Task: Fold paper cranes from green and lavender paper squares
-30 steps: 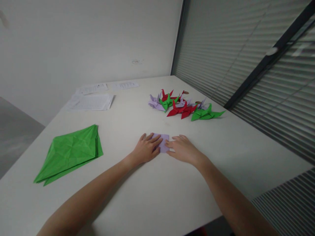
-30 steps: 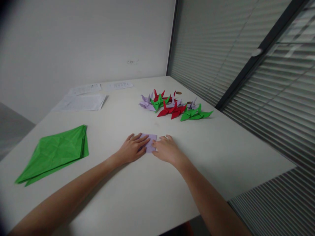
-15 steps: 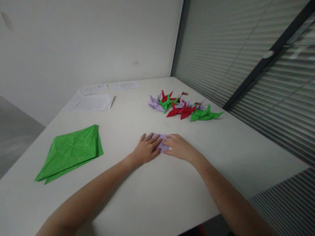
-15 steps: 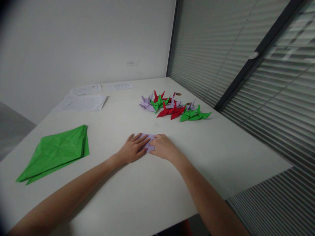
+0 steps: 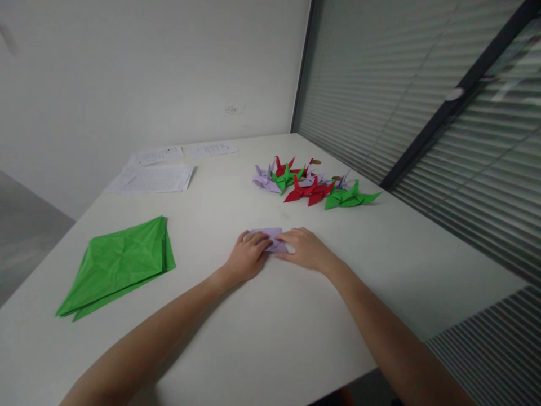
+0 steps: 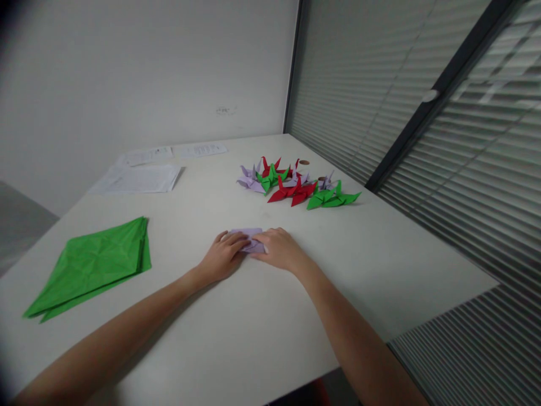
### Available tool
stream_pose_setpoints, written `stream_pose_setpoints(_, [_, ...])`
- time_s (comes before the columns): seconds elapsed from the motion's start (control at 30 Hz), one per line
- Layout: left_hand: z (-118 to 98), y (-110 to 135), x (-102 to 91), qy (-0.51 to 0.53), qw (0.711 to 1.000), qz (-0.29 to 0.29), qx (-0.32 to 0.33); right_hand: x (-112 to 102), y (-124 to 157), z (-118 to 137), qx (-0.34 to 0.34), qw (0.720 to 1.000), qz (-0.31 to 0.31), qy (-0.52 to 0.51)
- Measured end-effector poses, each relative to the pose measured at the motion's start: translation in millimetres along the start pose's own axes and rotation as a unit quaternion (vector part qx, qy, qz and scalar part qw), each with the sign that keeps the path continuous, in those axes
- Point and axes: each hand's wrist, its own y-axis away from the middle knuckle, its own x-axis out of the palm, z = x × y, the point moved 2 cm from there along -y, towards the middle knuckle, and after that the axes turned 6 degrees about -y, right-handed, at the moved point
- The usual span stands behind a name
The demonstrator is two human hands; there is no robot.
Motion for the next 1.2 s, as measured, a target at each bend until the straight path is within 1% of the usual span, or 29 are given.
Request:
stream_pose_setpoints(0.07, [-0.2,-1.3,-3.2,0.013,1.000,-0.012,-0.009,2.8,-0.4,-1.8,0.004,1.000,-0.007,-0.024])
stream_pose_setpoints(0.13, [-1.5,-2.9,-7.4,0.055,0.998,-0.028,-0.023,4.7,-1.5,-3.7,0.003,0.998,-0.018,-0.064])
stream_pose_setpoints(0.2, [-2.8,-4.6,-11.8,0.132,0.988,-0.053,-0.051,4.2,-2.7,-5.7,0.009,0.991,-0.043,-0.125])
stream_pose_setpoints(0.23, [-3.1,-5.6,-13.5,0.183,0.979,-0.064,-0.070,3.0,-3.1,-6.8,0.018,0.985,-0.061,-0.161])
stream_pose_setpoints(0.3, [-3.1,-7.9,-14.6,0.303,0.943,-0.077,-0.114,-0.2,-3.6,-9.5,0.047,0.966,-0.103,-0.232])
stream_pose_setpoints(0.4, [-0.9,-11.8,-10.1,0.468,0.864,-0.067,-0.174,-2.7,-4.3,-14.2,0.094,0.921,-0.145,-0.350])
stream_pose_setpoints(0.43, [0.6,-12.9,-7.3,0.502,0.841,-0.058,-0.191,-1.8,-4.7,-16.2,0.113,0.902,-0.143,-0.390])
stream_pose_setpoints(0.47, [2.6,-13.7,-4.1,0.521,0.827,-0.048,-0.205,0.1,-5.1,-18.5,0.134,0.885,-0.133,-0.426])
stream_pose_setpoints(0.5, [4.9,-14.0,-1.1,0.523,0.823,-0.040,-0.217,2.7,-5.5,-20.8,0.157,0.870,-0.117,-0.453])
stream_pose_setpoints(0.53, [7.5,-13.9,1.5,0.510,0.830,-0.037,-0.223,5.8,-5.8,-23.2,0.180,0.860,-0.098,-0.468])
stream_pose_setpoints(0.57, [10.4,-13.1,3.0,0.479,0.846,-0.050,-0.228,9.1,-6.1,-25.5,0.200,0.855,-0.080,-0.471])
stream_pose_setpoints(0.6, [13.1,-11.8,3.1,0.428,0.872,-0.077,-0.226,12.1,-6.3,-27.4,0.212,0.857,-0.067,-0.466])
stream_pose_setpoints(0.63, [14.8,-10.2,1.7,0.357,0.903,-0.110,-0.210,14.7,-6.5,-29.0,0.216,0.863,-0.062,-0.453])
stream_pose_setpoints(0.67, [14.6,-8.7,-0.2,0.282,0.935,-0.132,-0.171,16.9,-6.7,-29.9,0.215,0.874,-0.061,-0.431])
stream_pose_setpoints(0.7, [12.5,-7.4,-1.9,0.216,0.961,-0.134,-0.113,18.5,-6.8,-30.3,0.209,0.890,-0.065,-0.401])
stream_pose_setpoints(0.73, [9.5,-6.0,-3.2,0.165,0.977,-0.125,-0.050,19.7,-6.7,-30.2,0.203,0.907,-0.071,-0.362])
stream_pose_setpoints(0.77, [6.1,-4.7,-4.0,0.131,0.986,-0.106,0.007,20.4,-6.4,-29.8,0.198,0.925,-0.077,-0.314])
stream_pose_setpoints(0.8, [3.1,-3.5,-4.5,0.108,0.989,-0.086,0.047,20.7,-6.0,-29.4,0.197,0.942,-0.082,-0.259])
stream_pose_setpoints(0.83, [0.6,-2.5,-4.6,0.092,0.991,-0.065,0.075,20.6,-5.4,-29.0,0.196,0.956,-0.085,-0.200])
stream_pose_setpoints(0.9, [-2.1,-1.6,-4.2,0.066,0.993,-0.032,0.090,18.9,-4.2,-29.1,0.189,0.973,-0.093,-0.094])
stream_pose_setpoints(0.97, [-2.2,-1.6,-3.5,0.039,0.996,-0.016,0.083,15.3,-3.3,-29.2,0.158,0.981,-0.106,-0.041])
stream_pose_setpoints(1.07, [0.7,-2.7,-2.6,0.013,0.998,-0.025,0.060,8.8,-1.9,-27.1,0.079,0.989,-0.112,-0.063])
stream_pose_setpoints(1.13, [3.0,-3.8,-1.7,0.009,0.998,-0.031,0.050,6.1,-0.7,-23.2,0.026,0.992,-0.080,-0.094])
stream_pose_setpoints(1.2, [4.4,-4.8,-0.9,0.012,0.998,-0.034,0.048,6.1,0.5,-19.2,-0.009,0.992,-0.029,-0.121])
